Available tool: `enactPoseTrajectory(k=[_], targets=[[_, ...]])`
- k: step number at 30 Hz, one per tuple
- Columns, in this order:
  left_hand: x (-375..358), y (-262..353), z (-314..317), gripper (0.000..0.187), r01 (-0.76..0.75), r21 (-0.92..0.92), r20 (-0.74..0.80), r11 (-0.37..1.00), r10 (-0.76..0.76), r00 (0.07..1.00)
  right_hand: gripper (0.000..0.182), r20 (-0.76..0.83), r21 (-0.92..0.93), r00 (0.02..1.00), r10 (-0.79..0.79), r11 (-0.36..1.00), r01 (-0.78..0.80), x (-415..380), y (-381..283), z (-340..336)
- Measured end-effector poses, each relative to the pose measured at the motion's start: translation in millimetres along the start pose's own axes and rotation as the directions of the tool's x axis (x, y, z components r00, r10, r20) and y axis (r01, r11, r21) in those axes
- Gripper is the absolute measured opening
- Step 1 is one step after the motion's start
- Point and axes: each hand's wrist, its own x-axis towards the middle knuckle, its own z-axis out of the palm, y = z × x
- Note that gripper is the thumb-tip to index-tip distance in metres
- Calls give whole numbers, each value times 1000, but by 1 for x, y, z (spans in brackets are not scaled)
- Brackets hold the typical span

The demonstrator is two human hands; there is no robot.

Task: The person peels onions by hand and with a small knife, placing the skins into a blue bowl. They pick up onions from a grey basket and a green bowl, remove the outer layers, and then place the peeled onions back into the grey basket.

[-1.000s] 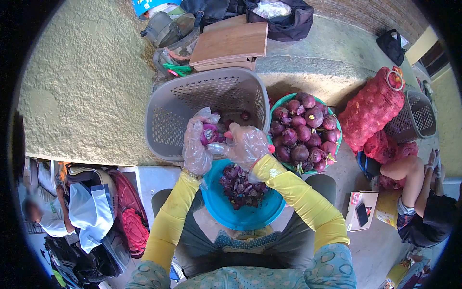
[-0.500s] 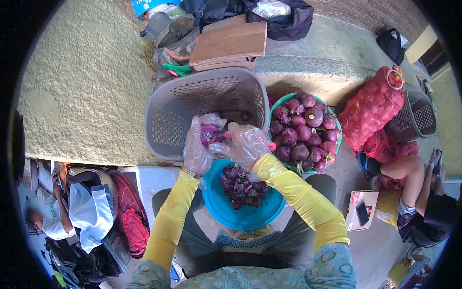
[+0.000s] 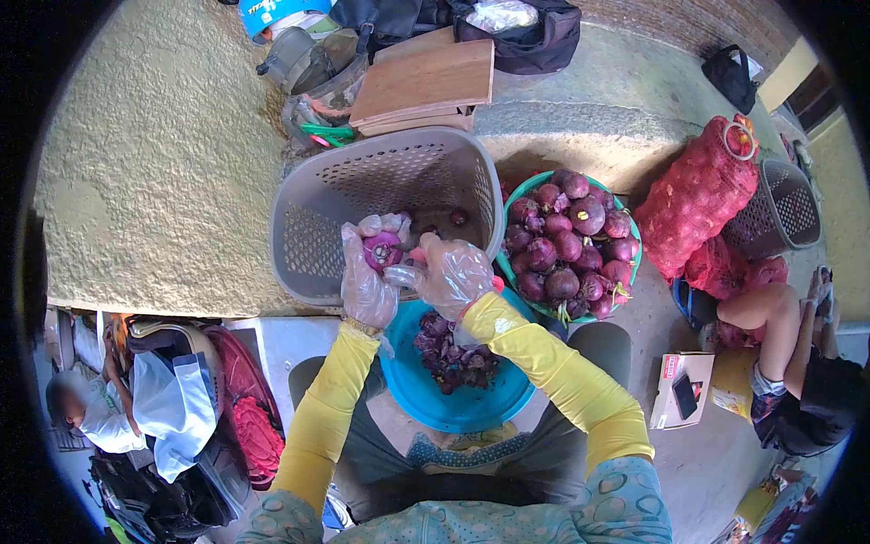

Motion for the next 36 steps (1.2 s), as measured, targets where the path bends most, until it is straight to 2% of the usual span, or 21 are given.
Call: enactPoseTrajectory(k=[4,8,11,13,14,16,17,19,23,25,28,30,31,33,34,36], targets=[[1,-2,-2,37,-43,-62,20,997,44,999,49,-45,20,999,-15,1000,16,-3,5,12],[1,-2,-2,36,-40,-60,16,997,41,999,41,-45,20,999,-2,1000,3,-4,5,12],[2,3,-1,33,-96,-13,55,995,97,994,36,-24,18,1000,6,1000,-5,-1,9,6],[2,11,6,39,12,201,-38,979,-5,999,35,-10,1,1000,0,1000,0,2,8,1],[3,13,4,39,13,201,-38,979,-5,999,36,9,6,1000,20,1000,-20,2,6,-2],[5,15,-1,43,18,341,65,940,-43,997,39,29,10,999,42,999,-42,3,5,-4],[5,14,-3,43,19,342,65,940,-43,997,40,35,1,999,42,999,-42,3,5,-4],[3,13,-5,40,81,282,46,956,-98,994,42,41,-9,998,44,999,-43,3,1,-5],[1,8,-4,38,101,229,-20,968,-99,995,45,16,-30,997,72,997,-72,1,-7,-7],[4,4,-2,36,136,-96,-106,986,-146,984,49,-19,-24,998,61,998,-62,1,-6,0],[7,7,-6,34,172,-199,-120,965,-198,973,47,-103,-81,995,2,997,-10,2,-5,8],[8,7,-5,31,163,-217,-72,963,-182,981,41,-270,-189,943,-195,971,147,2,-7,6],[8,8,-4,28,141,-202,-22,969,-148,989,41,-270,-189,942,-198,971,149,2,-6,6],[6,11,5,27,134,-196,0,971,-136,991,40,-335,-270,883,-330,931,245,3,-4,4],[4,12,9,25,131,-190,24,973,-129,991,40,-333,-270,883,-331,931,246,3,-4,2],[4,12,5,25,156,-206,18,966,-156,988,42,-333,-317,855,-398,901,296,4,-7,-3]])
